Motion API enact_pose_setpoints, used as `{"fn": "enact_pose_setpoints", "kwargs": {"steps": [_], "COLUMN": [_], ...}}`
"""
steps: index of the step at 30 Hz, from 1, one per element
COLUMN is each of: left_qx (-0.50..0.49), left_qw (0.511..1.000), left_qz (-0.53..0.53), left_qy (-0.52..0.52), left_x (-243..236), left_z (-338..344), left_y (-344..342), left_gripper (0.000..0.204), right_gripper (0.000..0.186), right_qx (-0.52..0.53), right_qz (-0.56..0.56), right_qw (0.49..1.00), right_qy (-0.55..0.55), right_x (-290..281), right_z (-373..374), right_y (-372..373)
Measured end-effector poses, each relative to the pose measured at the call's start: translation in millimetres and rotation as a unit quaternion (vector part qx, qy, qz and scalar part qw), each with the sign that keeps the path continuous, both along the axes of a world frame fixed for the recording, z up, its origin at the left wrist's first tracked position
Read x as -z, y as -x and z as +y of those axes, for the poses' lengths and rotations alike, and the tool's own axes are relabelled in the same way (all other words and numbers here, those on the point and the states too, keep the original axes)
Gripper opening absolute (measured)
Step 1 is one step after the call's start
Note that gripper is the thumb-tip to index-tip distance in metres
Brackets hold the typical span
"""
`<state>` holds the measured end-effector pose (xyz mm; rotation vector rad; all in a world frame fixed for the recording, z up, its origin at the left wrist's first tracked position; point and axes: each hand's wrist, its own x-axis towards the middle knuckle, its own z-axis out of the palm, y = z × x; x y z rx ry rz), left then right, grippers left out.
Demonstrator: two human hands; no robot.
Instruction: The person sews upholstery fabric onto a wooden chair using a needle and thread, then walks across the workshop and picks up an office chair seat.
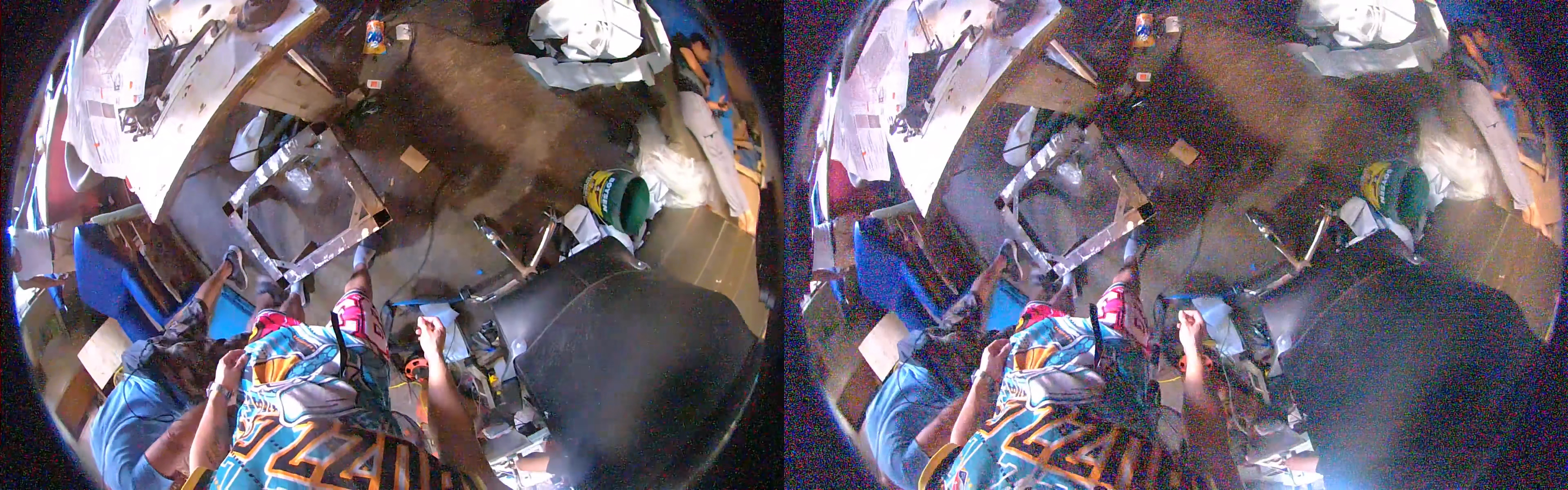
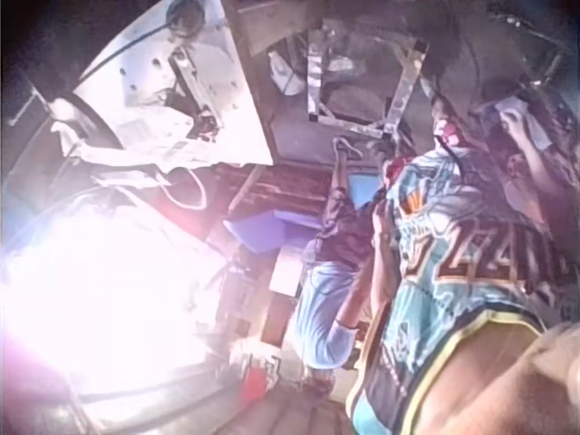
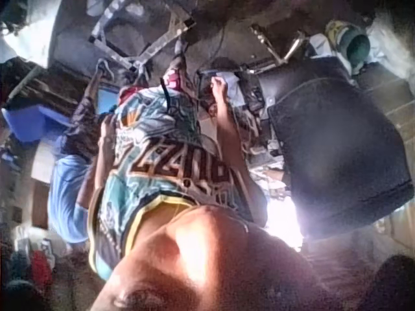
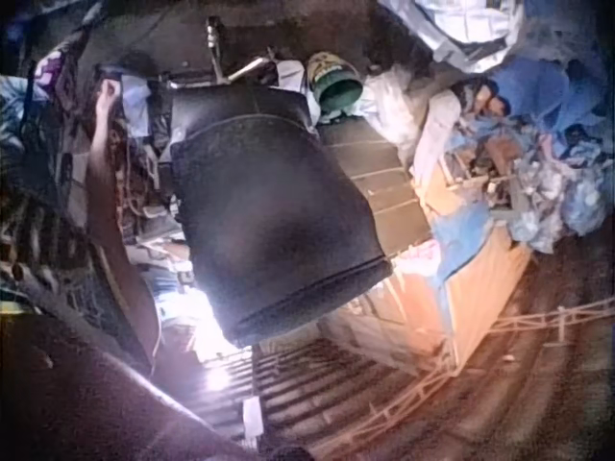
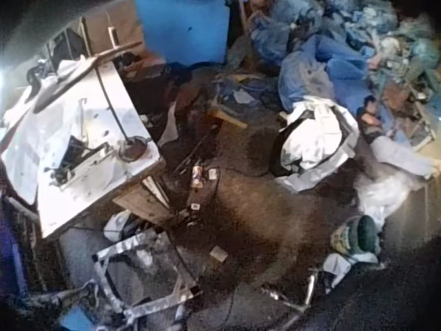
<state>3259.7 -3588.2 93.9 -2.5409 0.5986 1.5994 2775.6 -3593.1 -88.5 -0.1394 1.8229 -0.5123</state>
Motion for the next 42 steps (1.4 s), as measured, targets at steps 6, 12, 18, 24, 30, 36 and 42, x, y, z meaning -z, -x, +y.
{"fn": "enact_pose_setpoints", "kwargs": {"steps": [6,12,18,24,30,36,42], "left_qx": [0.049,-0.004,-0.015,-0.023,-0.14,-0.434,-0.412], "left_qw": [0.997,0.998,0.996,0.995,0.981,0.891,0.897], "left_qz": [-0.015,0.014,-0.022,-0.051,0.054,0.051,-0.046], "left_qy": [0.051,0.062,0.086,0.086,0.119,0.124,0.151], "left_x": [-1,16,44,64,61,80,81], "left_z": [21,59,143,219,258,347,480], "left_y": [1,-12,-37,-74,-135,-283,-316], "left_gripper": [0.029,0.03,0.026,0.026,0.029,0.029,0.026], "right_gripper": [0.012,0.013,0.008,0.008,0.007,0.005,0.007], "right_qx": [-0.046,-0.022,-0.09,-0.13,-0.138,-0.278,-0.391], "right_qz": [0.032,0.004,-0.038,0.012,0.08,0.084,0.088], "right_qw": [0.998,0.999,0.991,0.989,0.986,0.957,0.913], "right_qy": [0.025,0.043,0.09,0.069,0.039,0.02,0.076], "right_x": [13,16,5,-8,-61,-102,-132], "right_z": [5,22,41,50,92,114,74], "right_y": [5,5,-3,-44,-128,-265,-351]}}
